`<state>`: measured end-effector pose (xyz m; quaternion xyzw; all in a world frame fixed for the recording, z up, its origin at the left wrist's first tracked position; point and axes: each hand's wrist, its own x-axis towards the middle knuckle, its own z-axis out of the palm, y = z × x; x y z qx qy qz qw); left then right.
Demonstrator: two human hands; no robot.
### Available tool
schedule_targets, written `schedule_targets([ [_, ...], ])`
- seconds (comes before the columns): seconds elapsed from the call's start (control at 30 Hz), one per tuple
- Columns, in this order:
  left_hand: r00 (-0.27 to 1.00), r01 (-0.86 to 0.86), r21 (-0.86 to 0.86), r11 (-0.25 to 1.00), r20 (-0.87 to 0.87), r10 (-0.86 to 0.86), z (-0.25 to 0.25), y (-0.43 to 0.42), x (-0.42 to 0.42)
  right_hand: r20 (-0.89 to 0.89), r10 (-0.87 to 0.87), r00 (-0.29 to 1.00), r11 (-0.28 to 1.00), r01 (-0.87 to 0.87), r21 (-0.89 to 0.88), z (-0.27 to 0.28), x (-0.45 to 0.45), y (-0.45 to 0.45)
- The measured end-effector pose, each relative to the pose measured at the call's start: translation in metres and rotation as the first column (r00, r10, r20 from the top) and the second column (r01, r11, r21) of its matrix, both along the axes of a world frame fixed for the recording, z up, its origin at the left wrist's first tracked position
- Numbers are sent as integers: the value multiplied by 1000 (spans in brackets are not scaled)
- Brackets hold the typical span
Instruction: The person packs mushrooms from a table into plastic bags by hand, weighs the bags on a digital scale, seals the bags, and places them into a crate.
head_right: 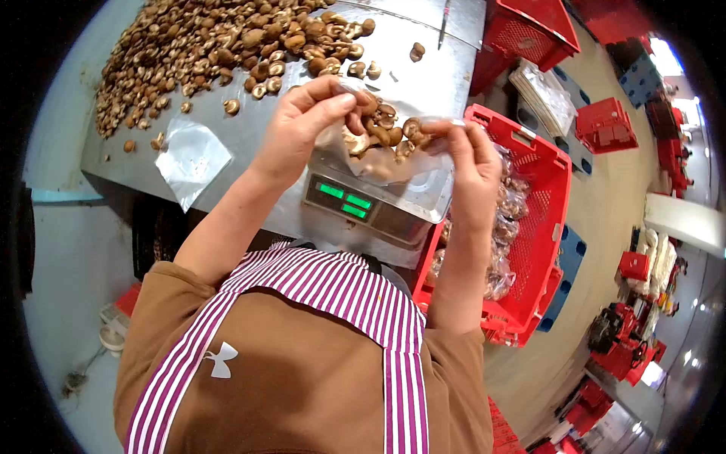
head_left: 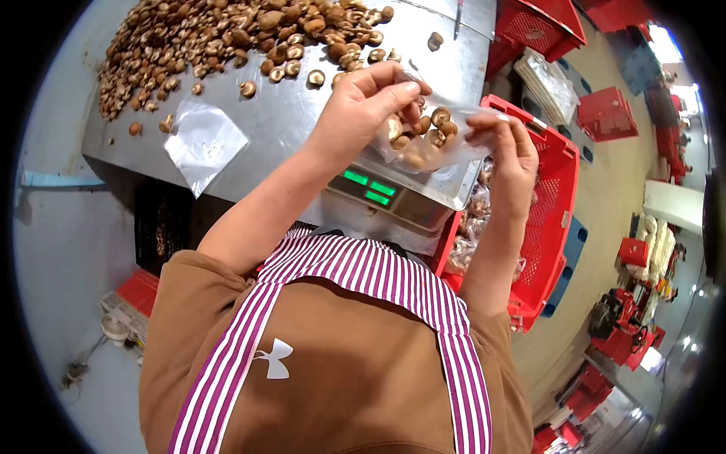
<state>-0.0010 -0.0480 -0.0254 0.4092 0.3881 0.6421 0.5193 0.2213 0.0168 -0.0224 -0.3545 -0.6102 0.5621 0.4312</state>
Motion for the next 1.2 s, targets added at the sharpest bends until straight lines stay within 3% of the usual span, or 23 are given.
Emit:
schedule_targets([
  [0.07, 999, 34, -55, 998, -30, -36, -1, 4, -3, 43, 15, 999, 998, -17, 58, 0, -10, 0],
  [0.17, 987, 137, -205, 969, -57, -151, -14, 6, 2, 9, 127, 992, 988, -126, -88, -12, -12, -2],
  [0.3, 938, 340, -202, 919, -3, -348, -21, 1, 20, -16, 159, 987, 975, -160, -155, -12, -36, -7],
  [0.37, 937, 343, -213, 915, 10, -348, -15, -3, 29, 24, 253, 967, 940, -239, -245, -20, -34, 5],
  [0.43, 904, 396, -235, 888, -73, -422, -20, 1, 12, 4, 244, 970, 962, -241, -127, -25, -33, 7],
  [0.47, 949, 297, -308, 904, -11, -315, -20, 1, 6, 85, 256, 963, 963, -246, -110, -34, -24, 13],
  [0.5, 957, 252, -180, 951, -96, -272, -35, 9, -6, 82, 252, 964, 964, -243, -109, -44, -15, 17],
  [0.57, 956, 158, -249, 956, -202, -211, -60, 20, -25, 605, 76, 792, 940, -259, 222, -62, -3, 23],
  [0.6, 817, 73, -258, 963, -538, -206, -70, 25, -28, 555, 105, 825, 966, -218, 141, -69, 0, 21],
  [0.63, 567, -11, -235, 972, -802, -187, -84, 31, -32, 552, 110, 827, 964, -224, 144, -74, 2, 19],
  [0.67, 342, 2, 61, 998, -938, 57, -99, 35, -33, 618, 52, 785, 928, -266, 259, -79, 4, 16],
  [0.7, 340, -5, 56, 998, -939, 55, -112, 42, -39, 673, -12, 739, 878, -315, 362, -82, 6, 10],
  [0.77, 407, -203, -175, 963, -910, -80, -120, 58, -47, 747, -37, 664, 864, -354, 359, -81, 2, -12],
  [0.8, 382, -281, -68, 957, -923, 46, -144, 66, -58, 702, -37, 711, 774, -424, 470, -86, 1, -22],
  [0.83, 383, -282, -66, 957, -923, 49, -149, 67, -55, 656, -27, 754, 664, -477, 576, -86, -1, -29],
  [0.97, 413, -381, -124, 916, -910, 49, -157, 66, -48, 584, 10, 811, 764, -383, 519, -82, 3, -33],
  [1.03, 543, -403, -194, 894, -838, 63, -155, 61, -50, 565, 16, 825, 783, -362, 506, -77, 2, -38],
  [1.13, 504, -469, -182, 864, -859, 92, -189, 65, -49, 537, 71, 841, 709, -421, 566, -67, -18, -51],
  [1.2, 428, -551, -92, 830, -884, 186, -196, 72, -45, 460, 104, 882, 763, -368, 531, -67, -24, -52],
])
